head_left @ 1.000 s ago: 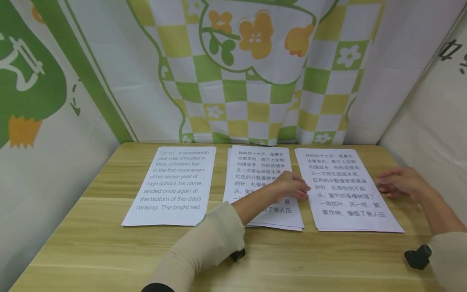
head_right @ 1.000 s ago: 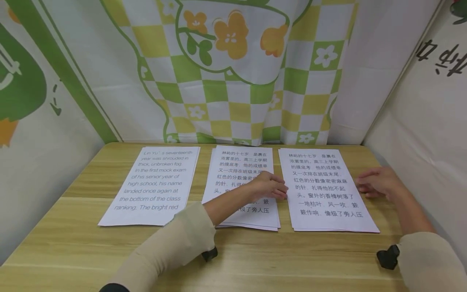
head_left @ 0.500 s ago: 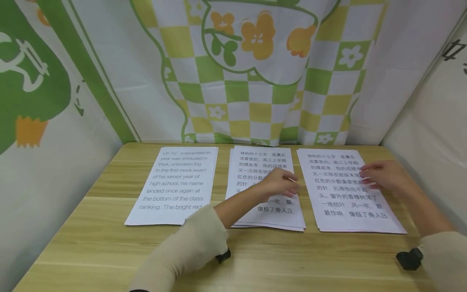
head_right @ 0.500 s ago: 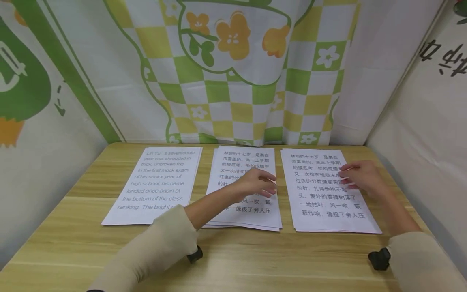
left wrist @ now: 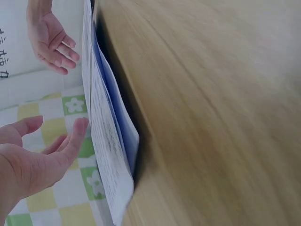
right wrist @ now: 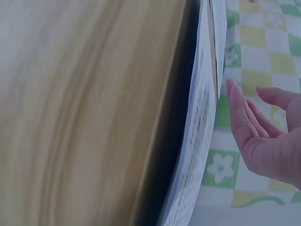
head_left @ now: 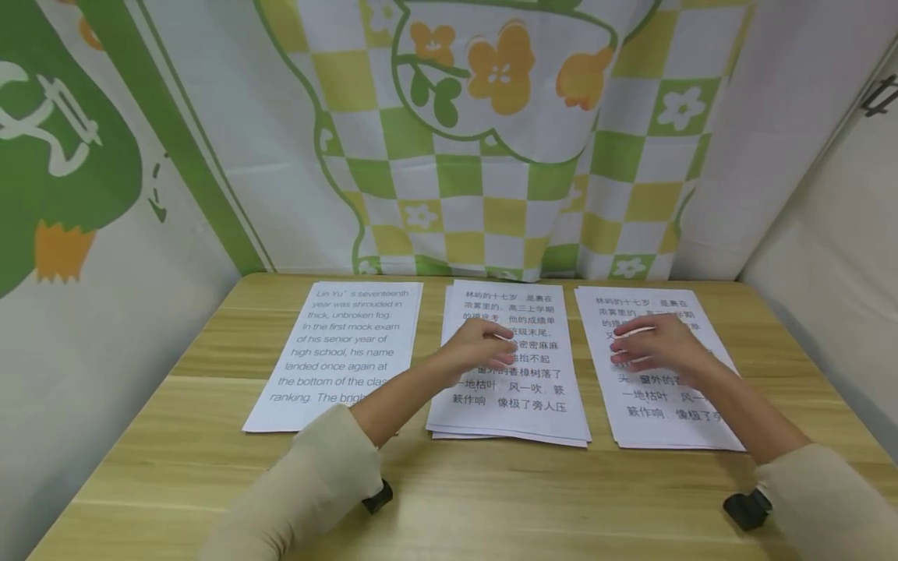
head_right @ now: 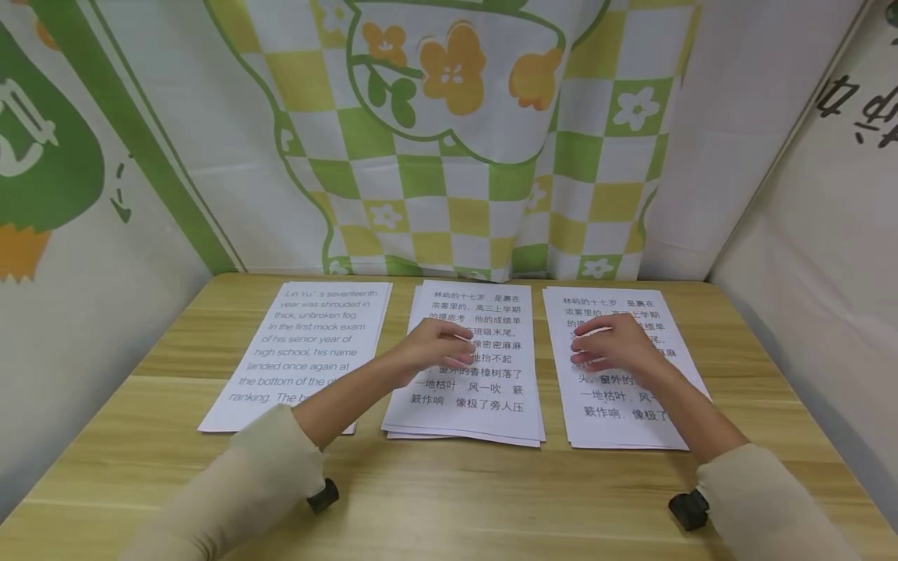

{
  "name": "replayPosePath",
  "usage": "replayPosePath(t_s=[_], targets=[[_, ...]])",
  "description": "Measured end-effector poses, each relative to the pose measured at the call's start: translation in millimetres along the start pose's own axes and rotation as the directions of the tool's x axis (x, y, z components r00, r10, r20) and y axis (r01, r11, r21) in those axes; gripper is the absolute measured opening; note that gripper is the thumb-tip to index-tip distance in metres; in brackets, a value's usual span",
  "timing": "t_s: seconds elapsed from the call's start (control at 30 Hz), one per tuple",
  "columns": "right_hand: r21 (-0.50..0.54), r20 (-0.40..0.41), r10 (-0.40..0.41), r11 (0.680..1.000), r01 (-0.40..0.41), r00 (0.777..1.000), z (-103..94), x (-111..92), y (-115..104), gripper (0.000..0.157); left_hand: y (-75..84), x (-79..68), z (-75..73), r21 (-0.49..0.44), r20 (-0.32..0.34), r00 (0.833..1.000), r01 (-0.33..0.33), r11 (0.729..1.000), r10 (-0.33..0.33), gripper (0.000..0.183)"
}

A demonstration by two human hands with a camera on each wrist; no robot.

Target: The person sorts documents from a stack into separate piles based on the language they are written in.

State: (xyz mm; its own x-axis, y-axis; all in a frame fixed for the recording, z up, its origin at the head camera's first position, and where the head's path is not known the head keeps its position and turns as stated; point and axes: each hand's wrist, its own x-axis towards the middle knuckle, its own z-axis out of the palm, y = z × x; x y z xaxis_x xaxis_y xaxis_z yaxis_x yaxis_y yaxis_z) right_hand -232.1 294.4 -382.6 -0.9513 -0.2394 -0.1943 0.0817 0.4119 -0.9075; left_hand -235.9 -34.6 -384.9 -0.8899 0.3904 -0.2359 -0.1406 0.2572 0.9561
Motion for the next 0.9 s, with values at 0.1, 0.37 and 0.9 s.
replayPosePath(t_s=[0.1,0.37,0.9], targets=[[0.022,0.024,-0.013,1.0,0.013,1.0,10.2,4,-1,0.048,-5.6,-5.7,-11.8,-0.01,-0.034,0.999,0.027,1.0,-0.027,0.045],[0.101,0.038,0.018,0.995,-0.021,0.999,31.7,11,-7,0.05,-7.2,-18.2,-39.5,0.005,-0.11,0.993,0.05,0.999,-0.049,0.046],[0.229,0.069,0.062,0.97,-0.076,0.996,44.1,21,-11,0.056,-16.4,-24.9,-75.4,-0.093,-0.189,0.971,0.133,0.987,-0.148,0.051]])
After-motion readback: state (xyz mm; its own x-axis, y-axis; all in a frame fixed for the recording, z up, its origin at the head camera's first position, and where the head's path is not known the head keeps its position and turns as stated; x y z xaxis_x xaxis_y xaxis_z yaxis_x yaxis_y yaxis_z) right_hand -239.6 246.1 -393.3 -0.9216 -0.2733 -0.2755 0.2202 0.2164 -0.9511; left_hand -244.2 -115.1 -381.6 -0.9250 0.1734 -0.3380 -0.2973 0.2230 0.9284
